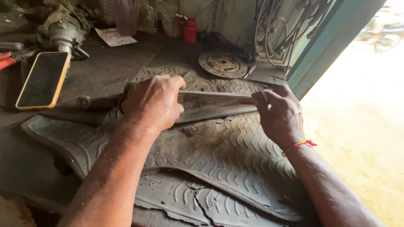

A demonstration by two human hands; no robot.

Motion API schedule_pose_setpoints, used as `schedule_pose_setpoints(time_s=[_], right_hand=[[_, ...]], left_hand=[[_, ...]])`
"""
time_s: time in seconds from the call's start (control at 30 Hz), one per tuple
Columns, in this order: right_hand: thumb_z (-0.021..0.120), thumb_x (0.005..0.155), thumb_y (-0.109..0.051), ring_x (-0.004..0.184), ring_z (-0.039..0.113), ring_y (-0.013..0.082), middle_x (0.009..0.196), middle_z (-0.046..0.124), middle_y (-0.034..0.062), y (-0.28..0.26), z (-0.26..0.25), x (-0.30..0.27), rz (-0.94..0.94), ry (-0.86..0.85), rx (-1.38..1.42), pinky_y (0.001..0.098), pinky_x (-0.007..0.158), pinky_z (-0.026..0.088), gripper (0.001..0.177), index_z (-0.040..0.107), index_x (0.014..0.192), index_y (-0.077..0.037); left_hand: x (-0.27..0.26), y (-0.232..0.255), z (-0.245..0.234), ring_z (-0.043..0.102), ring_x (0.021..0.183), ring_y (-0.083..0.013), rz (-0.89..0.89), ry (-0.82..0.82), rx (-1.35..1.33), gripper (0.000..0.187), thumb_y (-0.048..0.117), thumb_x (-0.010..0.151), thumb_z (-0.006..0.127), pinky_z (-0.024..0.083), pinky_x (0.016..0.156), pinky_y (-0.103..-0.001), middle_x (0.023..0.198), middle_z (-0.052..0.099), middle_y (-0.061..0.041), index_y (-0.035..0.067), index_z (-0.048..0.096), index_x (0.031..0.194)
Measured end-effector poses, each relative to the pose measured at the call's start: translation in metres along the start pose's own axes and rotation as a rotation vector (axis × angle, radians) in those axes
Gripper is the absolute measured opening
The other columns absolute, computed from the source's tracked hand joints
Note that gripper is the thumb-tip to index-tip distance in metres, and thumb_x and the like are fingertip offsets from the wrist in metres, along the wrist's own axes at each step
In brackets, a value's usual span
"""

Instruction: The person holds a metal bracket on a workbench and uses a metal file to smooth its surface. They repeatedly file the edges and flat areas of the bracket, adjusting their grip and the angle of the file throughout the process.

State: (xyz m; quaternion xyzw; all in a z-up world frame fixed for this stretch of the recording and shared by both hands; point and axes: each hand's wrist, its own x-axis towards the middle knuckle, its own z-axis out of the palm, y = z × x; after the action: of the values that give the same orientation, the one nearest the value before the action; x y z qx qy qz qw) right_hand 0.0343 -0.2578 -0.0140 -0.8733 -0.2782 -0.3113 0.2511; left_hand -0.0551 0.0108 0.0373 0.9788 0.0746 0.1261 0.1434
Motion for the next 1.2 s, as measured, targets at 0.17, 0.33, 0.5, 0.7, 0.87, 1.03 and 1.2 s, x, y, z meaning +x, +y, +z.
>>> schedule_pose_setpoints(time_s=[0.17, 0.33, 0.5, 0.7, 0.87, 1.03, 1.2], right_hand=[[0.072, 0.090, -0.006, 0.093, 0.066, 0.0281, 0.097, 0.070, 0.0116, 0.016, 0.006, -0.001, -0.207, 0.061, 0.165, 0.0382, 0.081, 0.055, 0.009, 0.077, 0.097, -0.009], [0.076, 0.085, -0.009, 0.085, 0.073, 0.0204, 0.091, 0.075, 0.0079, 0.025, 0.020, 0.000, 0.327, -0.021, 0.373, 0.0336, 0.075, 0.057, 0.014, 0.070, 0.098, -0.006], [0.076, 0.087, -0.007, 0.083, 0.074, 0.0149, 0.093, 0.075, 0.0033, 0.035, 0.021, 0.003, 0.414, -0.072, 0.347, 0.0316, 0.073, 0.058, 0.007, 0.073, 0.092, -0.009], [0.080, 0.080, -0.006, 0.087, 0.073, 0.0251, 0.094, 0.074, 0.0103, 0.036, 0.030, 0.006, 0.113, 0.014, 0.201, 0.0368, 0.076, 0.056, 0.013, 0.073, 0.090, -0.008], [0.075, 0.082, -0.010, 0.090, 0.070, 0.0290, 0.094, 0.069, 0.0132, 0.030, 0.026, 0.003, 0.008, 0.108, 0.194, 0.0398, 0.079, 0.056, 0.010, 0.071, 0.090, -0.010], [0.074, 0.091, -0.020, 0.086, 0.070, 0.0295, 0.092, 0.073, 0.0118, 0.034, 0.033, 0.010, 0.163, 0.032, 0.154, 0.0412, 0.076, 0.055, 0.010, 0.077, 0.096, -0.011], [0.065, 0.097, -0.017, 0.085, 0.076, 0.0224, 0.102, 0.078, 0.0071, 0.046, 0.034, 0.007, -0.001, -0.117, 0.235, 0.0338, 0.077, 0.058, 0.014, 0.077, 0.105, -0.015]], left_hand=[[0.007, -0.016, 0.007, 0.070, 0.099, -0.0331, 0.136, 0.153, 0.045, 0.037, 0.033, 0.075, 0.085, 0.054, 0.082, -0.048, 0.111, 0.072, -0.013, 0.014, 0.076, 0.105], [0.010, -0.018, -0.002, 0.073, 0.089, -0.0314, -0.035, 0.025, -0.095, 0.033, 0.053, 0.084, 0.077, 0.057, 0.082, -0.045, 0.093, 0.078, -0.009, 0.023, 0.083, 0.096], [0.009, -0.011, -0.008, 0.076, 0.077, -0.0269, -0.079, 0.012, -0.117, 0.032, 0.054, 0.080, 0.077, 0.060, 0.074, -0.041, 0.085, 0.079, -0.004, 0.025, 0.083, 0.091], [0.003, -0.011, -0.009, 0.074, 0.069, -0.0280, -0.037, 0.147, -0.107, 0.032, 0.052, 0.082, 0.079, 0.058, 0.067, -0.041, 0.072, 0.076, -0.008, 0.020, 0.084, 0.085], [-0.002, -0.016, -0.012, 0.073, 0.068, -0.0300, -0.009, 0.356, -0.028, 0.031, 0.050, 0.084, 0.079, 0.057, 0.062, -0.044, 0.071, 0.074, -0.009, 0.019, 0.080, 0.084], [0.003, -0.019, -0.002, 0.073, 0.076, -0.0326, -0.037, 0.372, 0.016, 0.032, 0.048, 0.083, 0.080, 0.056, 0.069, -0.046, 0.081, 0.076, -0.012, 0.016, 0.079, 0.082], [0.008, -0.018, 0.003, 0.074, 0.082, -0.0312, -0.107, 0.182, -0.053, 0.035, 0.049, 0.082, 0.078, 0.058, 0.073, -0.045, 0.088, 0.077, -0.013, 0.015, 0.078, 0.089]])
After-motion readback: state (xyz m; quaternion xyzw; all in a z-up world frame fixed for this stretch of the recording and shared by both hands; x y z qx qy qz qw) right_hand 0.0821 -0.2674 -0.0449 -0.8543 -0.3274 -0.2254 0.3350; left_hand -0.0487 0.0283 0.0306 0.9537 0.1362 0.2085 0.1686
